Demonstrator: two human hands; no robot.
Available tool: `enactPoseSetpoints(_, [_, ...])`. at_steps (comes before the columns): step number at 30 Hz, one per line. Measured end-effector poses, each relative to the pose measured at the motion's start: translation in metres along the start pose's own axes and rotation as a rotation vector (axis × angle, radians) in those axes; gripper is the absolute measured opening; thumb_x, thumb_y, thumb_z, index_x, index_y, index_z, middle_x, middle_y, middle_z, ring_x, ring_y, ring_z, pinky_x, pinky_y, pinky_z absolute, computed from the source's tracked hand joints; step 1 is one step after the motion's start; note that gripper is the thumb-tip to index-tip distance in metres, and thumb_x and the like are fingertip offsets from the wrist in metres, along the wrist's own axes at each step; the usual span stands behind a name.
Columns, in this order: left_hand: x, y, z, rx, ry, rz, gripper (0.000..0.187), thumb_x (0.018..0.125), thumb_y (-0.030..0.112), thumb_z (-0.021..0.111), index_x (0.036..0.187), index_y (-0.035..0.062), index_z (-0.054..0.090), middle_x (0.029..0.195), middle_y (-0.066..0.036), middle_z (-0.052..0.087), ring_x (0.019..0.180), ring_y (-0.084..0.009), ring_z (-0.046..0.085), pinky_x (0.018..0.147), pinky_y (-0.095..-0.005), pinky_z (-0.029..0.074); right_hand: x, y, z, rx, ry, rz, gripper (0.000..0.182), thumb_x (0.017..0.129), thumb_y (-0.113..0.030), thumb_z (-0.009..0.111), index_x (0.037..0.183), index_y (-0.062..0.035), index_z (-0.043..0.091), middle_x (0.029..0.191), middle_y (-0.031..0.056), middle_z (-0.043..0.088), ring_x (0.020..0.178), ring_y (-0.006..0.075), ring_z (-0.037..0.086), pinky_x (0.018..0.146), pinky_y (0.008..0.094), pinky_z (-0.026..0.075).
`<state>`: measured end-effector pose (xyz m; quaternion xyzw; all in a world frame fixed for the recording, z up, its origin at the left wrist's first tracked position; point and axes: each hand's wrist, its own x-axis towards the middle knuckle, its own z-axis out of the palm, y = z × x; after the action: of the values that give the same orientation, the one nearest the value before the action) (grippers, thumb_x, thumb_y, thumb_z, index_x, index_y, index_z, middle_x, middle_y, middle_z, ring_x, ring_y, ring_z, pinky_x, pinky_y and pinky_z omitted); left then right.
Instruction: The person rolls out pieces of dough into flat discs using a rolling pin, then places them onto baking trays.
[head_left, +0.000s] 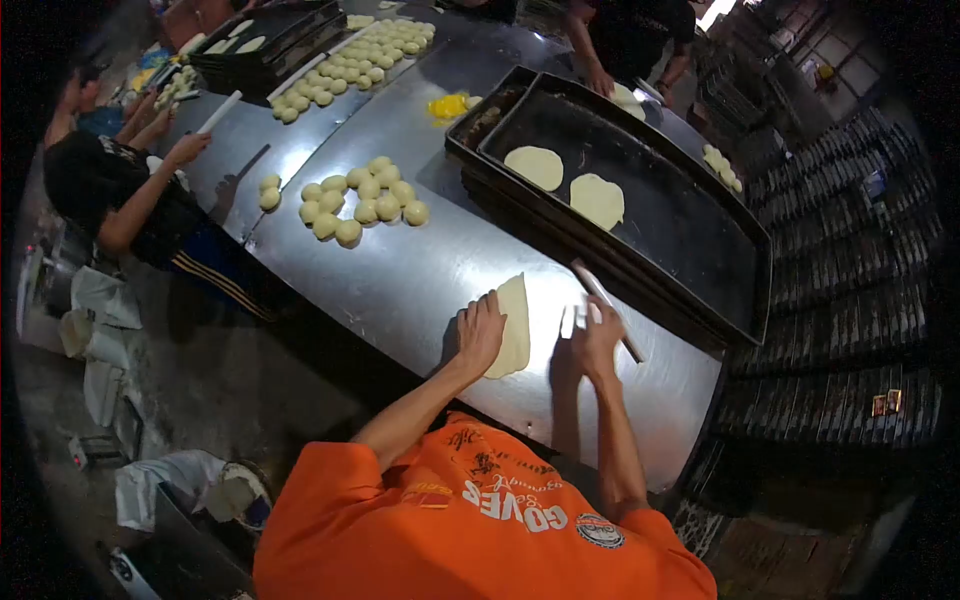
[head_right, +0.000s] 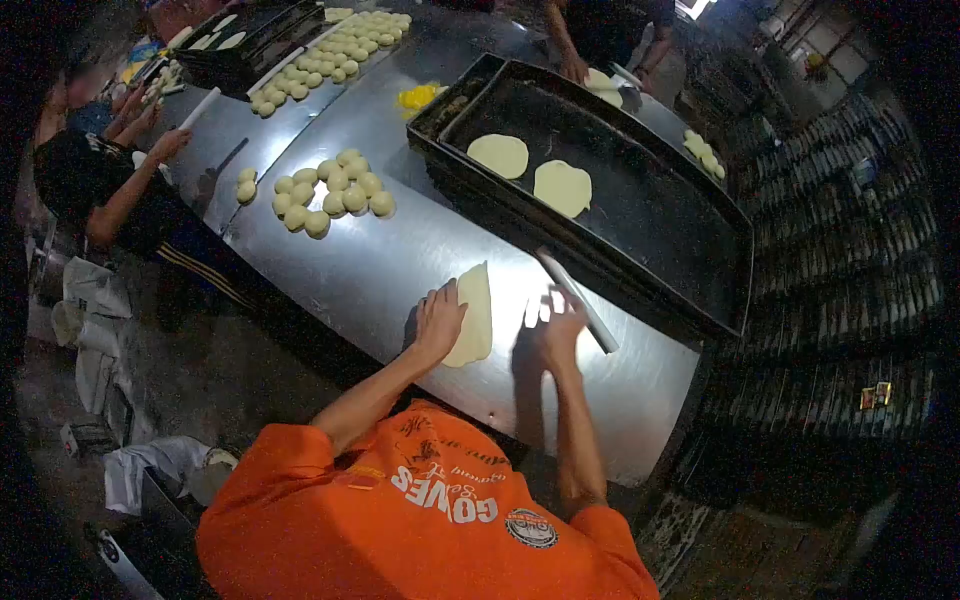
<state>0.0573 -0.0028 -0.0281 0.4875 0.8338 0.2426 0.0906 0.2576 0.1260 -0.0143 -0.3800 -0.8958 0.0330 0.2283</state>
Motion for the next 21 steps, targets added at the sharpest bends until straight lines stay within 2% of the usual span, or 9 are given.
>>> enactPoseSetpoints(3, [0.021, -0.009, -0.012, -0.291, -0.299, -0.186, 0.031, 0.085, 0.024, 0.067, 0.104, -0.0007, 0.066, 0.094, -0.021, 0.070, 0.092, -0.0380, 0.068, 0.079, -0.0476, 0.053, 0.039, -0.055, 0.017, 0.148, -0.402, -0.105, 0.068, 0.081, -0.012, 0.066, 0.145, -0.0208, 0.045, 0.152, 0.0084, 0.037, 0.133, 0.0381, 0.034, 0.107, 0.0567, 0.027])
enactPoseSetpoints(7, [0.029, -0.029, -0.029, -0.476, -0.366, 0.079, 0.031, 0.084, 0.027, 0.070, 0.087, -0.0042, 0.069, 0.084, -0.021, 0.070, 0.082, -0.0325, 0.070, 0.075, -0.0404, 0.053, 0.091, -0.053, 0.033, 0.121, -0.678, -0.384, 0.057, 0.076, -0.022, 0.075, 0.131, -0.0284, 0.060, 0.156, 0.0079, 0.029, 0.137, 0.0423, 0.027, 0.107, 0.0615, 0.025])
enactPoseSetpoints(8, [0.028, -0.032, -0.041, -0.481, -0.409, 0.138, 0.030, 0.087, 0.025, 0.069, 0.094, -0.0037, 0.069, 0.090, -0.019, 0.071, 0.086, -0.0286, 0.069, 0.077, -0.0382, 0.053, 0.098, -0.044, 0.037, 0.188, -0.737, -0.420, 0.038, 0.077, -0.023, 0.072, 0.115, -0.0251, 0.071, 0.153, 0.0089, 0.032, 0.139, 0.0454, 0.020, 0.106, 0.0636, 0.023])
enactPoseSetpoints(9, [0.019, -0.039, -0.038, -0.707, -0.413, 0.048, 0.030, 0.092, 0.025, 0.067, 0.102, -0.0026, 0.068, 0.095, -0.013, 0.070, 0.091, -0.0226, 0.067, 0.077, -0.0344, 0.051, 0.102, -0.045, 0.023, 0.130, -0.693, -0.484, 0.028, 0.081, -0.025, 0.072, 0.108, -0.0201, 0.072, 0.137, 0.0127, 0.050, 0.125, 0.0402, 0.042, 0.097, 0.0532, 0.037])
enactPoseSetpoints(11, [0.018, -0.043, -0.048, -1.160, -0.637, -0.181, 0.034, 0.098, 0.029, 0.063, 0.115, -0.0008, 0.062, 0.098, -0.005, 0.065, 0.092, -0.0149, 0.063, 0.079, -0.0277, 0.051, 0.108, -0.020, 0.028, 0.700, -0.882, -0.442, 0.023, 0.088, -0.029, 0.070, 0.104, -0.0129, 0.071, 0.107, 0.0081, 0.066, 0.096, 0.0237, 0.059, 0.080, 0.0365, 0.045])
enactPoseSetpoints(13, [0.010, -0.039, -0.050, -1.611, -0.683, -0.484, 0.032, 0.099, 0.028, 0.062, 0.115, -0.0003, 0.060, 0.108, -0.007, 0.063, 0.095, -0.0142, 0.062, 0.084, -0.0286, 0.053, 0.091, -0.035, -0.012, 0.959, -1.009, 0.132, 0.031, 0.093, -0.035, 0.068, 0.100, -0.0056, 0.070, 0.085, 0.0000, 0.066, 0.076, 0.0098, 0.057, 0.067, 0.0257, 0.044])
enactPoseSetpoints(14, [0.015, -0.034, -0.051, -1.596, -0.704, -0.470, 0.032, 0.099, 0.028, 0.062, 0.115, -0.0003, 0.060, 0.108, -0.007, 0.063, 0.095, -0.0142, 0.062, 0.084, -0.0286, 0.053, 0.076, -0.035, -0.012, 1.151, -0.955, 0.317, 0.034, 0.094, -0.037, 0.067, 0.099, -0.0037, 0.070, 0.088, -0.0017, 0.064, 0.082, 0.0044, 0.052, 0.066, 0.0235, 0.043])
enactPoseSetpoints(18, [0.071, 0.013, -0.067, -1.549, -0.724, -0.315, 0.029, 0.098, 0.026, 0.062, 0.112, 0.0010, 0.061, 0.107, -0.005, 0.061, 0.094, -0.0122, 0.061, 0.085, -0.0277, 0.054, 0.059, -0.028, -0.045, 1.693, -0.641, 0.826, 0.021, 0.095, -0.033, 0.066, 0.102, -0.0133, 0.063, 0.090, -0.0035, 0.059, 0.084, 0.0106, 0.059, 0.077, 0.0315, 0.052])
enactPoseSetpoints(21, [0.156, 0.074, -0.086, -1.060, -0.706, 0.317, 0.028, 0.099, 0.026, 0.061, 0.111, 0.0004, 0.061, 0.090, -0.001, 0.059, 0.084, -0.0082, 0.055, 0.069, -0.0229, 0.047, 0.089, 0.003, -0.088, 1.542, -0.214, 0.641, 0.017, 0.097, -0.029, 0.064, 0.098, -0.0113, 0.062, 0.085, -0.0056, 0.058, 0.076, 0.0049, 0.054, 0.065, 0.0225, 0.047])
